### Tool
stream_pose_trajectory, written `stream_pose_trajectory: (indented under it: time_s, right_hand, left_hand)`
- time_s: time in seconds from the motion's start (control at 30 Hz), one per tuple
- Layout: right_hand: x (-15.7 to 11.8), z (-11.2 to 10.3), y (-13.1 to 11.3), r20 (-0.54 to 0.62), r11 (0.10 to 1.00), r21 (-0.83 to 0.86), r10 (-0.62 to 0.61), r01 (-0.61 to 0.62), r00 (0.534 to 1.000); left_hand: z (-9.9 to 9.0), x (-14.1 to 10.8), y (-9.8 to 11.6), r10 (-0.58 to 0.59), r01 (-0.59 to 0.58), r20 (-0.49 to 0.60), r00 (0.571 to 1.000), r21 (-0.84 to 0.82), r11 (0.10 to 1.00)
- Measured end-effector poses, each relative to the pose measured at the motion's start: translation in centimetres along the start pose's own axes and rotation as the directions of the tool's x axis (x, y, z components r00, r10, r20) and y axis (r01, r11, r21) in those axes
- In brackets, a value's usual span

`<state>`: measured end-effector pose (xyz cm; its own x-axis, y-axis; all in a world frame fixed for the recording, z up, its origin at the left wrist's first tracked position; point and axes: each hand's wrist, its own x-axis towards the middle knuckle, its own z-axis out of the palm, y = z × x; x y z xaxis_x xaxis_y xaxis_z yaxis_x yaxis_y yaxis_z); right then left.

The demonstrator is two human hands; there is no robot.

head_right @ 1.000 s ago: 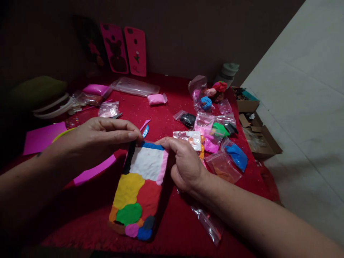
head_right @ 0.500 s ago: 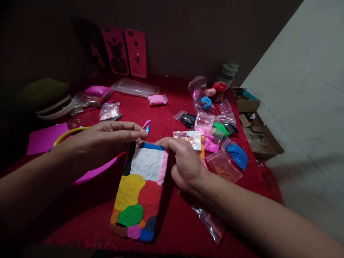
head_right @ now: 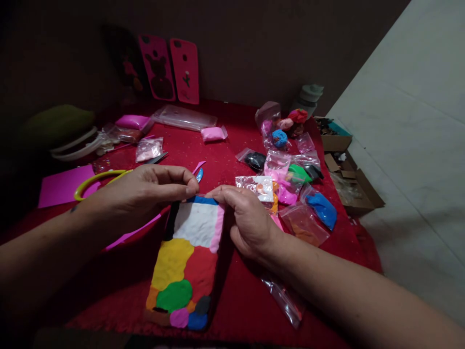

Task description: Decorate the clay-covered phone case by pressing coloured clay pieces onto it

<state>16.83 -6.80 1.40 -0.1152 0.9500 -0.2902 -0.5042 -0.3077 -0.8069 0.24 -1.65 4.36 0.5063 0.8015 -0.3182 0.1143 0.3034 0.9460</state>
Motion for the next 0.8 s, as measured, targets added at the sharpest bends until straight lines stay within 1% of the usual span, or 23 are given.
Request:
stream_pose_trajectory:
  time_s: [0.13,0.23,0.53,0.63,0.7,0.77,0.8]
  right_hand:
    - [0.0,0.1,0.0,-0.008,1.0,-0.015,-0.01,0.01,1.0]
    - [0.0,0.2,0.0,-0.012,1.0,-0.017,0.007,-0.007,1.0]
    - [0.1,0.0,-0.1,-0.003,0.999,-0.048,-0.009,0.009,1.0]
    - [0.1,0.0,0.0,-0.02,0.999,-0.035,0.004,-0.005,1.0]
    - [0.2,-0.1,-0.1,-0.035,1.0,-0.025,0.017,-0.017,0.999]
    - [0.3,-0.1,-0.1,-0.047,1.0,-0.02,0.022,-0.023,0.999]
    - [0.3,-0.1,-0.1,-0.054,1.0,-0.014,0.024,-0.025,0.998]
  left_hand:
    - [-0.2,0.0,0.1,0.008,-0.008,0.024,1.0,-0.024,1.0]
    - [-0.4,0.0,0.0,0.013,-0.013,0.021,1.0,-0.035,0.999]
    - [-0.1,0.3,-0.3,0.019,-0.019,0.02,1.0,-0.016,1.0]
    - [-0.3,0.3,-0.3,0.037,-0.037,-0.004,0.999,-0.025,0.999]
    - [-0.6,0.4,-0.3,0.036,-0.038,-0.043,0.998,-0.055,0.998]
    - [-0.9,0.6,-0.3,0.0,-0.006,-0.069,0.998,-0.096,0.995]
    - [-1.1,0.7,-0.3,-0.027,0.02,-0.064,0.998,-0.115,0.993]
